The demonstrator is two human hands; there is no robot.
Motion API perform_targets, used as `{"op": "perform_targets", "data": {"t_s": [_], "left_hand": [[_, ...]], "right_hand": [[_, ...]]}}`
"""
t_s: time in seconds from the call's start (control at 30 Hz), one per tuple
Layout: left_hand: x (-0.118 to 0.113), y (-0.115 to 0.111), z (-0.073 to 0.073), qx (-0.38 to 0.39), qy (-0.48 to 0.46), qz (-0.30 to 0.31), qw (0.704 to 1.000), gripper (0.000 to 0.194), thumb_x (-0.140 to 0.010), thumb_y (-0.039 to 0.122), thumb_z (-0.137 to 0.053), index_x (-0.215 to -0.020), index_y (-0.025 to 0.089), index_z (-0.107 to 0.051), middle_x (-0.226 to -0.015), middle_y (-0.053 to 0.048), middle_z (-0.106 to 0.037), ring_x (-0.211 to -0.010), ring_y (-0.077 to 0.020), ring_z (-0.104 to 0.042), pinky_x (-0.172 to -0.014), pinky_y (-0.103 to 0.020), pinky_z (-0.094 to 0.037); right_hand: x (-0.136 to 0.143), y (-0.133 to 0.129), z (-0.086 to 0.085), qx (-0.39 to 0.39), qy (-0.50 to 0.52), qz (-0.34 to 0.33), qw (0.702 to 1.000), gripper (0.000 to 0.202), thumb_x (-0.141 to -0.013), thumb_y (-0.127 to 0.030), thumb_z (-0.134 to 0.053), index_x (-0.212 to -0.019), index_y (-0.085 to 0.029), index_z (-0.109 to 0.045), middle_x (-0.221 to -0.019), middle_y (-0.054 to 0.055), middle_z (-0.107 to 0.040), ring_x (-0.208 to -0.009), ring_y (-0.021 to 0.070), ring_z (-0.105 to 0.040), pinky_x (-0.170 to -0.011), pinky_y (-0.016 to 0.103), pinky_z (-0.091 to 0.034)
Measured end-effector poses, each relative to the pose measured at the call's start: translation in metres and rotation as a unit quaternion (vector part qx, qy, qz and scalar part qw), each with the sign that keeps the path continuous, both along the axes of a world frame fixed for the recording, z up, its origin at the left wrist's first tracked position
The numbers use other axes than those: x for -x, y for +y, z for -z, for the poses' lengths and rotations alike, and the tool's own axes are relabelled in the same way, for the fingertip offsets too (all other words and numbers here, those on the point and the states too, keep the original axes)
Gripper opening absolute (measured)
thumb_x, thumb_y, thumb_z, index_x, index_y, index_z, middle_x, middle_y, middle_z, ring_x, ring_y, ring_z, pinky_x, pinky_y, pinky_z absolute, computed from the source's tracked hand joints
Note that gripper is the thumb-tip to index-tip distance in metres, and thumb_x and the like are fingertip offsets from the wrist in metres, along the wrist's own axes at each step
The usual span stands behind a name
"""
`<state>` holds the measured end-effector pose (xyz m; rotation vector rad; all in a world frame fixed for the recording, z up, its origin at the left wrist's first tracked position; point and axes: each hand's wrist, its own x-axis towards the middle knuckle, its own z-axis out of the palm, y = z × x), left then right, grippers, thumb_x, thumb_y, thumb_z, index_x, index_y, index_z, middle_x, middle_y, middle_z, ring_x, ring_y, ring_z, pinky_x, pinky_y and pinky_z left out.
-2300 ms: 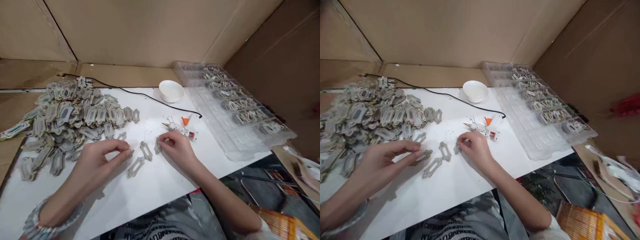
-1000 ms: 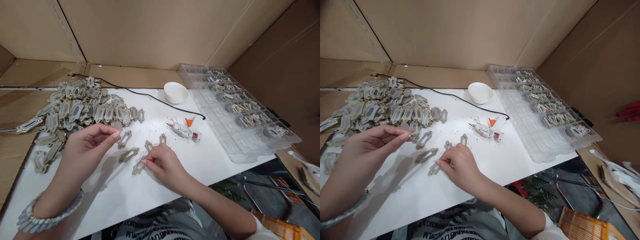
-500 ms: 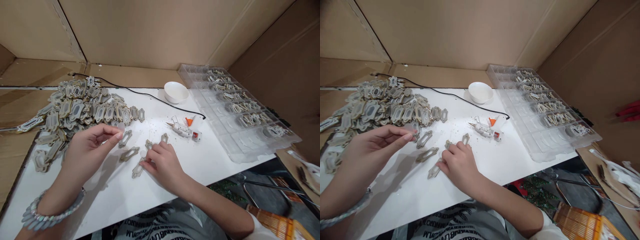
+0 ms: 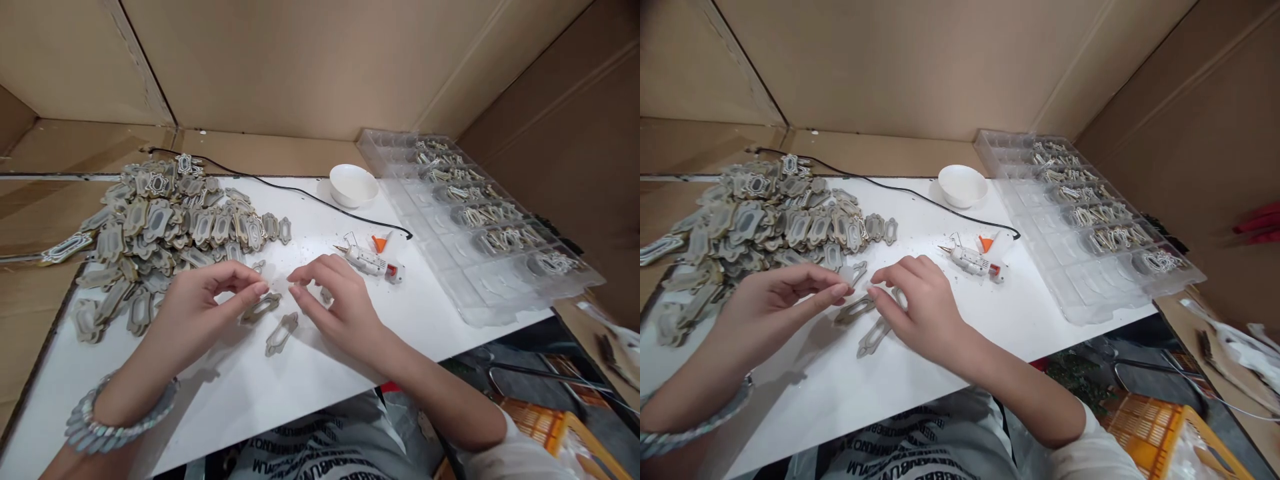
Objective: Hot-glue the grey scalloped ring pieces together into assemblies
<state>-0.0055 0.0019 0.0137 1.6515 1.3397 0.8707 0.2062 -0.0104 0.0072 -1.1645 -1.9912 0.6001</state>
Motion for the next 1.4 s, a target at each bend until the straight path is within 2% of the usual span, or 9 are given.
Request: {"op": "perform_targets", "data": {"t_s": [0.2,0.33,0.47,0.57,0.7,0.8,0.97,1.13,1.4], "left_hand": [[0.0,0.0,0.0,0.013,0.021,0.03,0.999,0.022,-0.082,0.042,-0.068,-0.073,0.023,-0.075,-0.064,-0.001,-0.071,-0.058,-0.0148,-0.063,-0.05,-0.022,-0.045],[-0.002,0.0,0.0,0.018,0.037,0.047,0.998,0.025,-0.082,0.044,-0.065,-0.071,0.024,-0.074,-0.062,-0.001,-0.069,-0.056,-0.0154,-0.061,-0.046,-0.022,-0.043],[0.0,0.001,0.0,0.001,0.06,0.047,0.997,0.027,-0.082,0.046,-0.064,-0.071,0.024,-0.075,-0.062,-0.001,-0.071,-0.054,-0.0152,-0.062,-0.047,-0.022,-0.044],[0.004,0.001,-0.002,-0.022,0.059,-0.003,0.998,0.021,-0.079,0.043,-0.069,-0.073,0.024,-0.076,-0.068,-0.001,-0.074,-0.059,-0.0149,-0.065,-0.052,-0.022,-0.048],[0.011,0.0,-0.007,-0.06,0.019,-0.162,0.985,0.017,-0.077,0.039,-0.075,-0.081,0.022,-0.076,-0.074,-0.001,-0.076,-0.068,-0.0153,-0.069,-0.062,-0.023,-0.052],[0.013,0.0,-0.009,-0.073,0.005,-0.224,0.972,0.02,-0.077,0.039,-0.076,-0.084,0.02,-0.076,-0.074,-0.001,-0.076,-0.067,-0.0153,-0.068,-0.062,-0.025,-0.052],[0.011,-0.001,-0.008,-0.09,0.005,-0.222,0.971,0.019,-0.077,0.039,-0.075,-0.084,0.021,-0.076,-0.077,0.0,-0.076,-0.072,-0.0156,-0.069,-0.07,-0.027,-0.053],[0.012,-0.002,-0.005,-0.095,0.028,-0.211,0.972,0.018,-0.079,0.039,-0.075,-0.085,0.022,-0.076,-0.08,0.0,-0.076,-0.073,-0.0159,-0.069,-0.069,-0.028,-0.052],[0.011,-0.002,-0.006,-0.098,0.023,-0.199,0.975,0.016,-0.079,0.038,-0.075,-0.084,0.023,-0.077,-0.079,0.0,-0.076,-0.071,-0.0152,-0.069,-0.07,-0.027,-0.053]], "right_hand": [[0.006,0.005,0.002,0.018,0.056,-0.012,0.998,0.011,-0.096,-0.028,-0.062,-0.103,-0.021,-0.068,-0.089,0.001,-0.073,-0.08,0.0147,-0.063,-0.074,0.028,-0.047],[0.01,0.012,0.0,0.049,0.081,-0.028,0.995,0.007,-0.094,-0.025,-0.064,-0.092,-0.022,-0.07,-0.082,-0.001,-0.071,-0.076,0.013,-0.062,-0.071,0.027,-0.046],[0.008,0.019,-0.004,0.081,0.094,-0.048,0.991,0.01,-0.09,-0.021,-0.065,-0.08,-0.02,-0.067,-0.076,-0.002,-0.067,-0.072,0.0121,-0.059,-0.065,0.025,-0.043],[0.006,0.022,-0.005,0.094,0.074,-0.029,0.992,0.014,-0.085,-0.016,-0.065,-0.072,-0.02,-0.064,-0.071,-0.003,-0.064,-0.071,0.0129,-0.057,-0.069,0.027,-0.042],[0.013,0.022,0.002,0.148,-0.002,0.001,0.989,0.017,-0.082,-0.012,-0.065,-0.068,-0.02,-0.063,-0.07,-0.001,-0.064,-0.076,0.0166,-0.054,-0.073,0.03,-0.039],[0.023,0.018,0.01,0.186,-0.062,0.005,0.981,0.019,-0.085,-0.018,-0.065,-0.067,-0.02,-0.064,-0.069,0.0,-0.064,-0.078,0.0189,-0.051,-0.071,0.031,-0.036],[0.034,0.013,0.02,0.188,-0.082,0.0,0.979,0.023,-0.087,-0.019,-0.065,-0.065,-0.019,-0.06,-0.07,0.0,-0.066,-0.078,0.0184,-0.05,-0.073,0.032,-0.031],[0.037,0.009,0.025,0.178,-0.114,-0.01,0.977,0.025,-0.088,-0.019,-0.064,-0.064,-0.019,-0.057,-0.067,0.0,-0.064,-0.077,0.0184,-0.048,-0.069,0.032,-0.027],[0.035,0.011,0.031,0.097,-0.214,-0.009,0.972,0.023,-0.086,-0.029,-0.071,-0.07,-0.019,-0.059,-0.077,0.003,-0.064,-0.083,0.0204,-0.047,-0.069,0.033,-0.023]]}}
